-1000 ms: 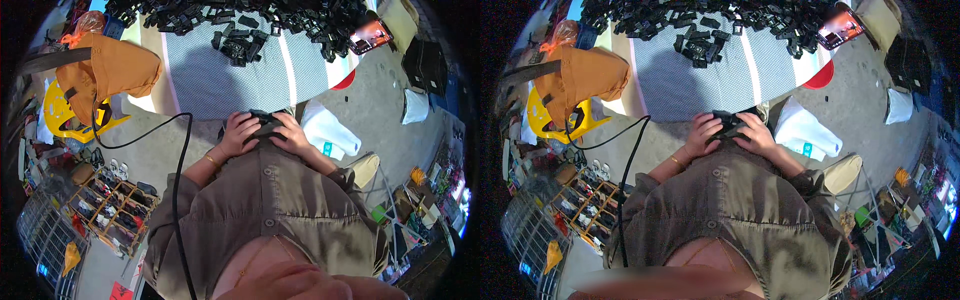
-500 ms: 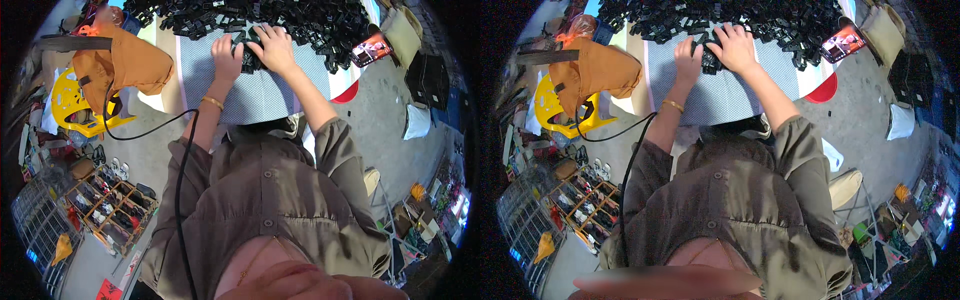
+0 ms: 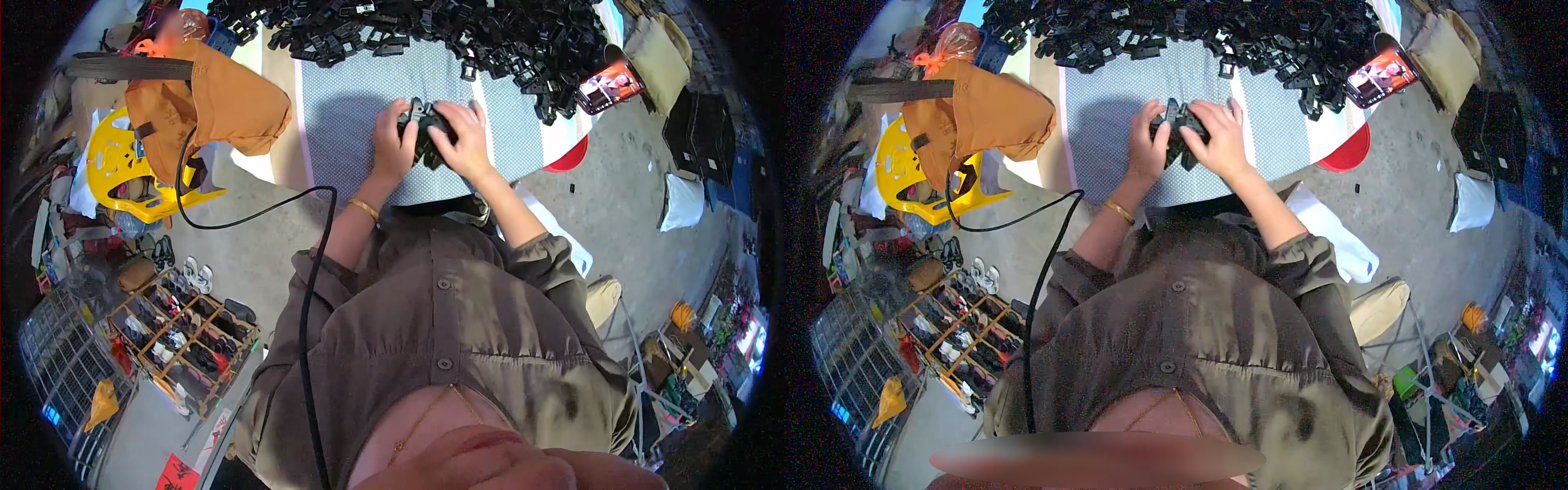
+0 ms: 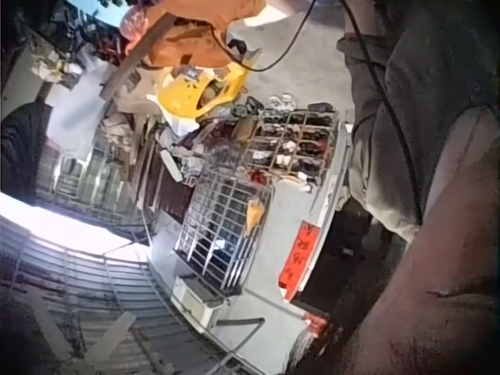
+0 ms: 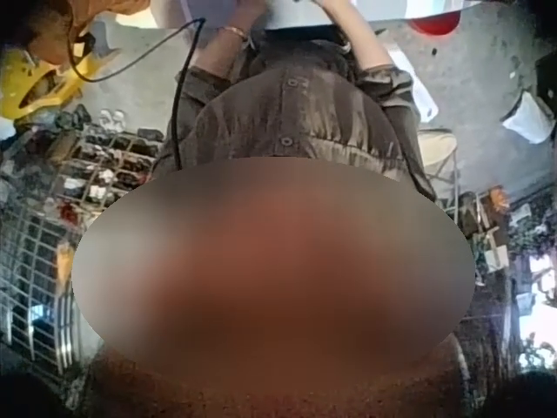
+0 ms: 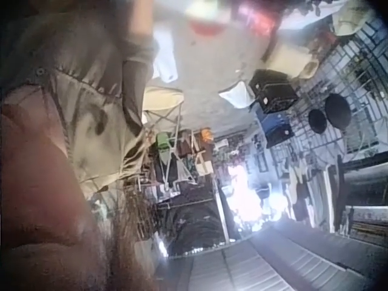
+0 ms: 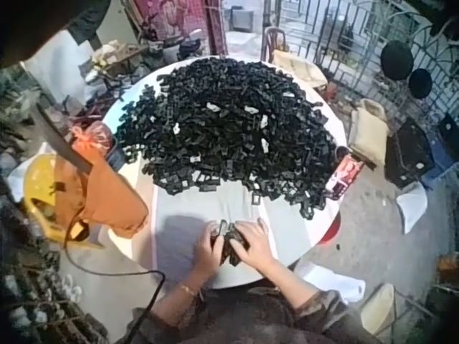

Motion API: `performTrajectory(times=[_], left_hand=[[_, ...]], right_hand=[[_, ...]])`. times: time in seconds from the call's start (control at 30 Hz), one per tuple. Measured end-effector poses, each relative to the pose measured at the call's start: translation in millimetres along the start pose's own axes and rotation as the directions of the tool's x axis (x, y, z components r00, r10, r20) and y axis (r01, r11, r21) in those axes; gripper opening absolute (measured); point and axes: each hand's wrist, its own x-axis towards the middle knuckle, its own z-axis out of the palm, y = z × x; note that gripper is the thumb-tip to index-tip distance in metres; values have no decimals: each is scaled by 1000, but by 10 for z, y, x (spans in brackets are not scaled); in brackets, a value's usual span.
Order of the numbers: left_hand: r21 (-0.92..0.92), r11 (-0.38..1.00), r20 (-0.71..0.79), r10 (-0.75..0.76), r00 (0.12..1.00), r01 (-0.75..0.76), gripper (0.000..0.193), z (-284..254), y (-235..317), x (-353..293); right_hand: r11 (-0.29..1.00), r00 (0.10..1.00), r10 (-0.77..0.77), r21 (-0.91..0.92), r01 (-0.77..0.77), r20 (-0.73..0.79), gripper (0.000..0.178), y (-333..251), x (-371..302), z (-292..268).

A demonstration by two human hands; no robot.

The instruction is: Assembling small electronic components into plastic frames at a workbench.

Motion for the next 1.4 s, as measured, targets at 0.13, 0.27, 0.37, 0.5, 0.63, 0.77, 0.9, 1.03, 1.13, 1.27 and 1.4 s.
performTrajectory(times=[0.13, 0.27, 0.37, 0.5, 0.63, 0.77, 0.9, 1.03, 1.13, 1.27, 1.4], left_hand=[[-340, 892, -35, -329, 944, 299, 34, -68, 3, 30], [-79, 995, 19, -65, 998, 66, 31, -53, -61, 128], [32, 997, 149, 62, 987, -67, 31, -19, 90, 20], [-410, 891, 159, -142, 977, 196, 32, 28, 144, -332], [-223, 972, 201, -23, 979, 68, 35, -104, 302, -528], [-349, 911, 246, -139, 959, 222, 37, -188, 309, -723], [-265, 957, 444, 12, 896, 118, 37, -262, 233, -963], [-304, 932, 638, 44, 768, 199, 32, -356, 419, -1143], [-223, 936, 695, -42, 717, 272, 29, -433, 582, -1102], [-63, 982, 469, -127, 874, 176, 22, -366, 691, -722], [154, 987, 108, -70, 992, 53, 21, -182, 353, -14]], right_hand=[[961, 939, 212, 229, -152, -270, 21, 153, -27, -64], [970, 980, 175, 185, -155, -98, 27, 194, 28, -84], [992, 990, 21, 123, -38, 141, 34, 70, -71, -91], [983, 990, 51, 166, -73, 134, 34, 15, -408, -140], [994, 983, 12, 106, -32, 183, 35, -142, -682, -298], [996, 971, 3, 88, -25, 238, 36, -229, -930, -421], [992, 944, -56, 129, 15, 325, 34, -226, -1204, -494], [980, 914, -97, 196, 20, 393, 19, -294, -1287, -609], [963, 924, -101, 268, -2, 370, 13, -272, -1253, -659], [980, 985, 106, 153, -127, 137, 13, -113, -776, -622], [975, 975, 220, 14, -220, 23, 20, 184, -20, -452]])
